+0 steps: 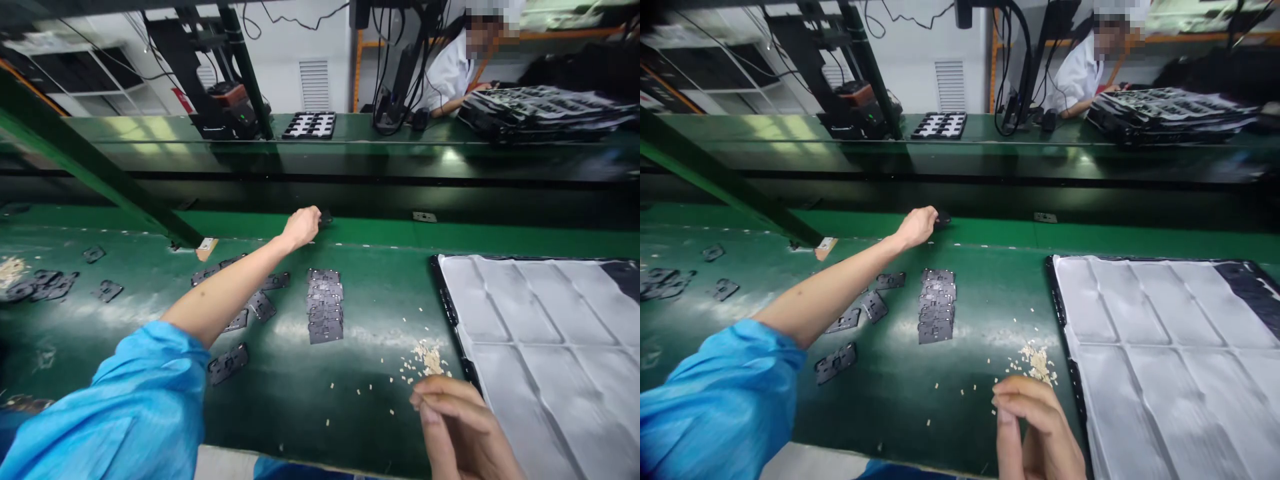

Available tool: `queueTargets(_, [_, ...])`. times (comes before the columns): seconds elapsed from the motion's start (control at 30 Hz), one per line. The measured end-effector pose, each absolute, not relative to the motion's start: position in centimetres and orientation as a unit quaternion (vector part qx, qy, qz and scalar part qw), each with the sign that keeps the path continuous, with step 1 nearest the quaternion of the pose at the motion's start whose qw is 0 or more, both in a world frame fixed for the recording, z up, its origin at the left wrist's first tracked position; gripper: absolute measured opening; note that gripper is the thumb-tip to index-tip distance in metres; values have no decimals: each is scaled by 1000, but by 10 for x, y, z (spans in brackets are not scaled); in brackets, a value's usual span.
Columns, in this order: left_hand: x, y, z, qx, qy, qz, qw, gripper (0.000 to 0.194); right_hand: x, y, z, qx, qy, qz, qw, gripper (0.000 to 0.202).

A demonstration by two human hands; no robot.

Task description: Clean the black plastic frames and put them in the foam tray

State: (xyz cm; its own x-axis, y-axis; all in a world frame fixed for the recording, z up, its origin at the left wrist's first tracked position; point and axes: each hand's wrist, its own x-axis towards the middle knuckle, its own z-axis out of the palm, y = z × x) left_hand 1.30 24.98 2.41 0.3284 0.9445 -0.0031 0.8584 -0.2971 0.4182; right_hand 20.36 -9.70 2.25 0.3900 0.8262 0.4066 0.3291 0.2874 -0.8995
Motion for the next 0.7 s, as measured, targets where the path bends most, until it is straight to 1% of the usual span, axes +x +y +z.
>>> queueTargets(0.03, [18,231,30,801,548,121,208,26,205,-95,19,-564,-512,211,612,18])
queueTargets(0.1, [27,187,43,812,500,102,283,37,210,-89,13,-582,-505,227,595,13])
queueTargets(0.13, [30,165,49,817,473,91,317,36,213,-86,11,-597,-498,233,584,12])
queueTargets(0.2, [33,124,62,812,393,75,424,39,215,-76,10,-620,-486,251,562,18])
queueTargets(0.23, [33,108,69,811,355,68,459,38,215,-72,11,-623,-484,266,554,23])
queueTargets(0.3, [31,84,80,812,301,58,496,37,212,-63,16,-615,-485,309,540,32])
queueTargets(0.33, [29,76,84,815,287,53,500,37,209,-60,19,-607,-486,330,535,33])
queueTargets(0.4, [25,64,88,809,284,50,512,37,203,-58,24,-591,-485,364,533,28])
queueTargets(0.5, [20,47,80,753,309,80,576,33,196,-64,27,-575,-460,394,549,19])
queueTargets(0.63, [13,16,51,612,307,156,712,30,194,-79,21,-578,-420,415,562,20])
queueTargets(0.7, [10,3,39,594,321,175,717,27,195,-84,17,-589,-432,408,547,20])
